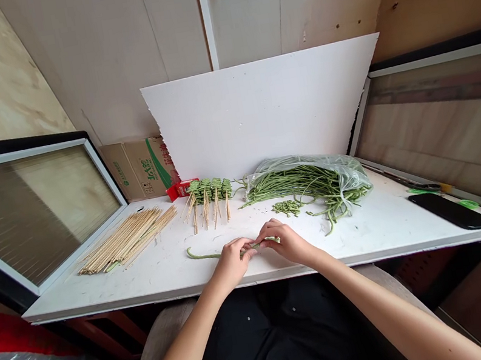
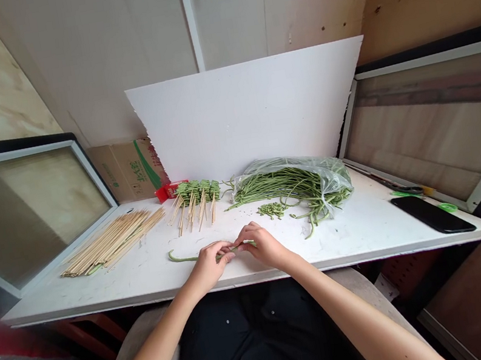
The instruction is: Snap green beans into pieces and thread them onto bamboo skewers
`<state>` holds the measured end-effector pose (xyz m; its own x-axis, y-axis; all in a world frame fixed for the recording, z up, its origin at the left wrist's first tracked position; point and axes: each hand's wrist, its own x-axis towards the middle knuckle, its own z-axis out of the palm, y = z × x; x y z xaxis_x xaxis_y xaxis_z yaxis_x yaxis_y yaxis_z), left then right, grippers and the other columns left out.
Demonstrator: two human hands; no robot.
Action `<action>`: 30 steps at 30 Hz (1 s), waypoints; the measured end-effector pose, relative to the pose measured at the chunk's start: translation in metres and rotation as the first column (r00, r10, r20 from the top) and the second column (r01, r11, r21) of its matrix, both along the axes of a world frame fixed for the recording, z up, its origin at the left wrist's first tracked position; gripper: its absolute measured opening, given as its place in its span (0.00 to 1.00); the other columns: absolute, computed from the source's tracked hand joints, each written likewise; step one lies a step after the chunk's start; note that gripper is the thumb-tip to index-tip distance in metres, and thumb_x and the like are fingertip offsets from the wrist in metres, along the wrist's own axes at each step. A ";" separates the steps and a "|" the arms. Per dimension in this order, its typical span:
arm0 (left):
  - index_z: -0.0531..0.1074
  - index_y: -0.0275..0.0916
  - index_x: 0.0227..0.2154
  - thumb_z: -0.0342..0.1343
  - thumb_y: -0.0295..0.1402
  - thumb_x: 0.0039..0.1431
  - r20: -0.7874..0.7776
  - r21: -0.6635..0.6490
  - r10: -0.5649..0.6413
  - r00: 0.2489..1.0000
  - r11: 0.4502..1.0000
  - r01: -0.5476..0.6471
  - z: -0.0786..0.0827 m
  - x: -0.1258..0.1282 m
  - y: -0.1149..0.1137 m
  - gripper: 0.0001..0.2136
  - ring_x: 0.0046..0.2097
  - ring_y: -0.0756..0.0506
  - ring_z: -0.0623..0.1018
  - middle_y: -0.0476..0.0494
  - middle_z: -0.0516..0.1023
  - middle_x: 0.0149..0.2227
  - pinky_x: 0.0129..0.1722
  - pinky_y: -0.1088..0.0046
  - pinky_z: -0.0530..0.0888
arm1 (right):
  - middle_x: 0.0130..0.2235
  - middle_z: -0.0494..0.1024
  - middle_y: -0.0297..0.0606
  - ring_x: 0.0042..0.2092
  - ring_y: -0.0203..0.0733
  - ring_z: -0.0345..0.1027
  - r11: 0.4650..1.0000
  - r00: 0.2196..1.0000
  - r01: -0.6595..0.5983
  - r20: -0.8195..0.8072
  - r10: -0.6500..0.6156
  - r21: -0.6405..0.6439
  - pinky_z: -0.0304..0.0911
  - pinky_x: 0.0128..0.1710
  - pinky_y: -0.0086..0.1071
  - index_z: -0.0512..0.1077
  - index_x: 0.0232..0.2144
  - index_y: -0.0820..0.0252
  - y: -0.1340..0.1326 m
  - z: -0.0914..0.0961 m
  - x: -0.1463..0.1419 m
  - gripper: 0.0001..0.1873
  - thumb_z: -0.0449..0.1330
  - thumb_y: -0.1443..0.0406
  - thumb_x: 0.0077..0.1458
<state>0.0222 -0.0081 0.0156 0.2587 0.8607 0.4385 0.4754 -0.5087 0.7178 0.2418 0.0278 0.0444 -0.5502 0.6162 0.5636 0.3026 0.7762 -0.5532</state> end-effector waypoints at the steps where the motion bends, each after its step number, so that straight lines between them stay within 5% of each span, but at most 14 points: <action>1: 0.80 0.40 0.45 0.61 0.29 0.65 -0.024 0.015 0.014 1.000 1.000 -0.014 0.000 -0.001 0.000 0.08 0.41 0.43 0.81 0.42 0.83 0.40 0.44 0.67 0.78 | 0.38 0.81 0.44 0.44 0.51 0.70 1.000 1.000 0.015 -0.008 -0.015 -0.001 0.65 0.47 0.45 0.82 0.41 0.52 0.001 0.000 0.001 0.13 0.62 0.53 0.65; 14: 0.80 0.39 0.38 0.59 0.26 0.65 -0.056 0.191 0.057 0.997 0.980 -0.046 0.005 0.006 -0.005 0.05 0.38 0.45 0.79 0.43 0.81 0.37 0.40 0.70 0.73 | 0.35 0.80 0.41 0.42 0.48 0.66 1.000 0.999 0.020 -0.041 -0.019 0.002 0.63 0.43 0.40 0.80 0.36 0.55 -0.003 -0.005 -0.005 0.05 0.64 0.61 0.63; 19: 0.80 0.38 0.34 0.55 0.21 0.64 -0.029 0.192 -0.003 1.000 0.981 0.009 0.006 0.006 -0.008 0.10 0.34 0.47 0.77 0.44 0.79 0.33 0.36 0.72 0.72 | 0.33 0.79 0.40 0.41 0.47 0.66 0.987 0.987 -0.034 -0.158 0.010 -0.154 0.63 0.40 0.37 0.78 0.32 0.55 -0.004 -0.012 -0.010 0.06 0.63 0.64 0.62; 30: 0.80 0.36 0.29 0.55 0.24 0.63 0.135 0.012 -0.113 0.984 0.994 0.112 0.016 0.012 -0.012 0.09 0.31 0.48 0.76 0.44 0.79 0.28 0.33 0.75 0.71 | 0.34 0.76 0.37 0.35 0.40 0.70 0.813 0.900 -0.390 -0.366 0.237 -0.432 0.64 0.40 0.35 0.77 0.32 0.60 0.004 -0.013 -0.002 0.17 0.68 0.52 0.57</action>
